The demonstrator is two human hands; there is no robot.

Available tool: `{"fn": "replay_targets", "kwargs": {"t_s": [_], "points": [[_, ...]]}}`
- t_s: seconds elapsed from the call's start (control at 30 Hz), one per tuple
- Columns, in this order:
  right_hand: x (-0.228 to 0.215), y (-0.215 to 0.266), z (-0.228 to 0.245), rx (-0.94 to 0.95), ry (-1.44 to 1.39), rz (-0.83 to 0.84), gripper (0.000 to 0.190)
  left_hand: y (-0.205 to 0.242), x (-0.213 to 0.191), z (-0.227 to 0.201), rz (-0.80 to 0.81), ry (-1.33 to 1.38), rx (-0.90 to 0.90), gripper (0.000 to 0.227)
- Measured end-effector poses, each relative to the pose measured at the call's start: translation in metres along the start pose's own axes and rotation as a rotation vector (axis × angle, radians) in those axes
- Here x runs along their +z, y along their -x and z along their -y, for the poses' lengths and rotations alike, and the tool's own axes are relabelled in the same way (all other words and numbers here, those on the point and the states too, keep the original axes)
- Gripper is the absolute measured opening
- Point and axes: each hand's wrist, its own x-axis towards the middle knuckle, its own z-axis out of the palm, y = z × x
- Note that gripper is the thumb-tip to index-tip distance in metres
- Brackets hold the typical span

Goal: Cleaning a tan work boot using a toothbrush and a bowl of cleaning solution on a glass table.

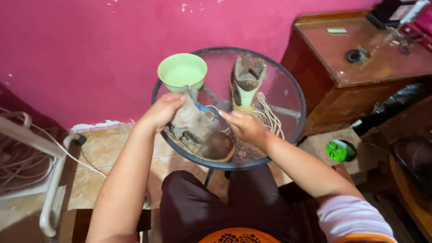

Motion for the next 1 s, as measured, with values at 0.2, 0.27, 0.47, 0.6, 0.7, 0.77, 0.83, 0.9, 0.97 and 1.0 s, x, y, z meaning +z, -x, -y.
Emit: {"fn": "replay_targets", "kwargs": {"t_s": [0.2,0.27,0.47,0.6,0.7,0.77,0.83,0.9,0.97,1.0], "points": [[-0.002,-0.002,-0.025,-0.048,-0.002,-0.018,0.039,0.009,0.007,-0.017,0.031,0.062,-0.015,0.03],[0.0,-0.002,-0.021,-0.072,-0.029,0.002,0.039,0.013,0.007,-0.027,0.031,0.072,-0.01,0.028],[-0.005,-0.002,-0.011,-0.189,0.003,0.07,0.04,0.02,0.008,-0.031,0.042,0.088,0.008,0.026],[0.005,0.004,-0.027,-0.153,0.023,0.035,0.043,0.043,0.013,-0.057,0.031,0.11,0.007,0.025],[-0.022,0.0,-0.008,-0.238,0.095,0.073,0.045,0.038,0.011,-0.046,0.048,0.089,0.001,0.026],[-0.017,0.0,-0.027,-0.229,0.094,0.07,0.045,0.03,0.008,-0.041,0.065,0.114,-0.014,0.026],[-0.009,0.004,-0.039,-0.214,0.1,0.066,0.045,0.027,0.008,-0.04,0.091,0.137,-0.028,0.026],[0.002,0.007,-0.047,-0.131,0.13,0.012,0.044,0.027,0.008,-0.047,0.09,0.178,-0.052,0.029],[-0.004,0.014,-0.034,-0.139,0.128,0.029,0.045,0.039,0.007,-0.053,0.072,0.206,-0.07,0.031],[-0.006,0.017,-0.028,-0.151,0.122,0.05,0.046,0.045,0.005,-0.057,0.048,0.237,-0.09,0.034]]}}
